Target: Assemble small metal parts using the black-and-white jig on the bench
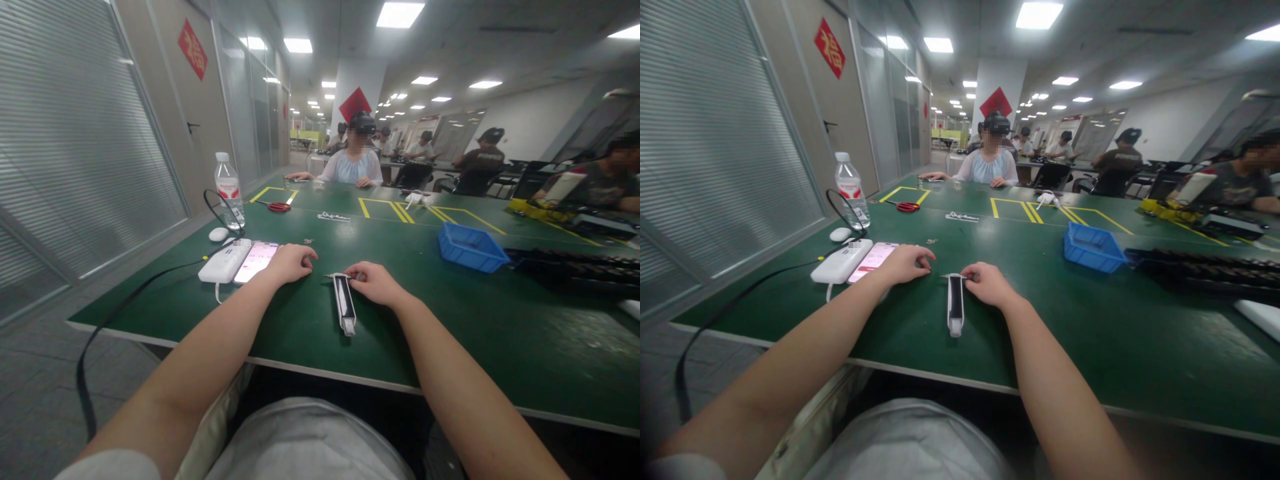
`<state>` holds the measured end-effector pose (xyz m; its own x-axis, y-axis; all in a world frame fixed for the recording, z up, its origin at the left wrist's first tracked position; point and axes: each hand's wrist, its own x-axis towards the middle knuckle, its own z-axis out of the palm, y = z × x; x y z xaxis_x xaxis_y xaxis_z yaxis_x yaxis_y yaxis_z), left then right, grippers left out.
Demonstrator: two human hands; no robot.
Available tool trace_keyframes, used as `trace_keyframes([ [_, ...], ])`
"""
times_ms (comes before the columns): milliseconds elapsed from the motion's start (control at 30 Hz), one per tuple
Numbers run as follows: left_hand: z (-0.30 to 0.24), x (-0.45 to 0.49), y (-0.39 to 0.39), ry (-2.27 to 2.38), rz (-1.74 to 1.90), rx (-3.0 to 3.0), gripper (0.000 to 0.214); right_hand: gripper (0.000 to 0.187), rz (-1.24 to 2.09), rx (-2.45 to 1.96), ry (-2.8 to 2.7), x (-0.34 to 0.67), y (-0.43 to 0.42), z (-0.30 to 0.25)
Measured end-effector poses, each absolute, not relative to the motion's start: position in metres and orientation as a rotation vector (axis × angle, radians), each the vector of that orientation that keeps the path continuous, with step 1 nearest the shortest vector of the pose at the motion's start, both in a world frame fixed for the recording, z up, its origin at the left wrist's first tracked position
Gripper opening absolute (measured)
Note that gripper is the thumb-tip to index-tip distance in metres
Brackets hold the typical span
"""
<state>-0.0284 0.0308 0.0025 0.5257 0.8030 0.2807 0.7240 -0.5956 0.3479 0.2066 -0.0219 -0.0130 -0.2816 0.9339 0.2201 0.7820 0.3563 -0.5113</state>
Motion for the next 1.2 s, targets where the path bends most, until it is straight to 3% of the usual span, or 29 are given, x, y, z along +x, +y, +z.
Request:
trace_keyframes([
  [400,-0.001,-0.020,0.027,1.247,0.616,2.603,0.028,0.025,0.436,-1.477,-2.129,0.207,-0.020,-0.016],
  [667,0.000,-0.005,0.017,1.066,0.988,2.239,0.024,0.037,0.397,-1.427,-1.973,0.208,-0.021,-0.011],
  [900,0.000,0.009,0.008,0.867,1.048,1.778,0.022,0.019,0.327,-1.235,-1.842,0.204,-0.023,-0.009],
  [1200,-0.002,0.019,0.004,0.775,1.083,1.539,0.020,0.016,0.161,-1.102,-1.922,0.189,-0.031,-0.006],
])
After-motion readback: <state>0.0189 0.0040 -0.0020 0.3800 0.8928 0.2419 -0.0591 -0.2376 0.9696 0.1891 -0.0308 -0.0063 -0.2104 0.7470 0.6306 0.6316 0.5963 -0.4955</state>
